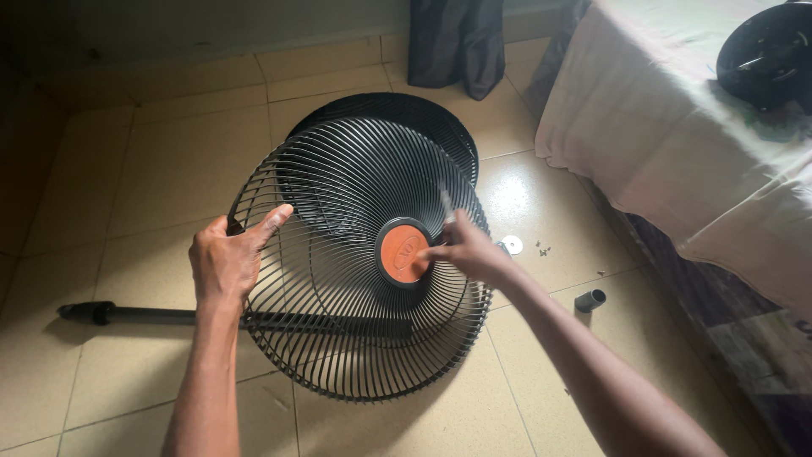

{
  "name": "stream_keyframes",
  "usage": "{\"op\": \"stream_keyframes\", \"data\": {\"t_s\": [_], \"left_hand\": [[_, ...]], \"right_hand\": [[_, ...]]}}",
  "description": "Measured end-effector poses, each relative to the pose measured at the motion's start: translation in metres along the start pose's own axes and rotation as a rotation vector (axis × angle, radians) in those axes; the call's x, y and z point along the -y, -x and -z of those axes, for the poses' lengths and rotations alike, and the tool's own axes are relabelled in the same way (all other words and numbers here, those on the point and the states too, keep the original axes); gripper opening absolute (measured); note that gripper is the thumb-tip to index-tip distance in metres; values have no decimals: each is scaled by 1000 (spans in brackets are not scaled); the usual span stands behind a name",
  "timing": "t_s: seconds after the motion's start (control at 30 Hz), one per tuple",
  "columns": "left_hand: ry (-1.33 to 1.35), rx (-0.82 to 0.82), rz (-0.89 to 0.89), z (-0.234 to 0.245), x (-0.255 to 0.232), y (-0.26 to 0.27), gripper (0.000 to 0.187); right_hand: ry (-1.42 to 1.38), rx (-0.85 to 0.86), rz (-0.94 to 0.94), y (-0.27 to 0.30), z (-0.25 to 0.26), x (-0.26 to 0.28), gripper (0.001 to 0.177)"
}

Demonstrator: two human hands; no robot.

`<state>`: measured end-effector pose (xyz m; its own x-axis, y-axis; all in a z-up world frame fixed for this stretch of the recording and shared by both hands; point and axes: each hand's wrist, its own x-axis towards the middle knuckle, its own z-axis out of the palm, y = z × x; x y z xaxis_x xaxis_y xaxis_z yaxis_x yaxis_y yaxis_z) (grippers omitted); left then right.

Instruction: The person assembles a standing fan by connecting the pole sections, attaching the fan head, and securing the front and rear grilles with a screwdriver. The person handles the fan blades, grilles, pole, and motor housing during the process.

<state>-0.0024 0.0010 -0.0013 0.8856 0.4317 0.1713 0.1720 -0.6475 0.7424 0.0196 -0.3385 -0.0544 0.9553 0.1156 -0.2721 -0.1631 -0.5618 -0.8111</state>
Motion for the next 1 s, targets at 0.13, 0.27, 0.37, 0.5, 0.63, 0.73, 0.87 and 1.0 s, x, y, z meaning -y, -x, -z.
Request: {"op": "stream_keyframes", "data": {"t_s": [0.13,0.27,0.37,0.5,0.63,0.73,0.87,1.0], "left_hand": [[32,48,49,-2,6,0,86],[104,6,-62,-3,0,0,76],[215,91,45,-2,-9,1,71],[230,88,72,-2,-17,1,72],[111,30,7,-2,-15,1,74],[184,56,-9,-3,-12,1,74],[178,59,-20,-2,-15,2,74],[331,94,-22,-5,-20,2,71]], "right_hand": [[130,-109,-89,-3,2,0,91],[174,-177,-83,-3,-7,-4,91],[160,-188,-71,-7,-11,-6,91],[138,-161,-48,-10,-1,-9,92],[2,-86,-196,-14,11,-6,94],[132,-121,-197,-17,5,-2,102],[178,-143,-197,-19,-1,1,102],[222,-169,-190,-20,-6,5,93]]}}
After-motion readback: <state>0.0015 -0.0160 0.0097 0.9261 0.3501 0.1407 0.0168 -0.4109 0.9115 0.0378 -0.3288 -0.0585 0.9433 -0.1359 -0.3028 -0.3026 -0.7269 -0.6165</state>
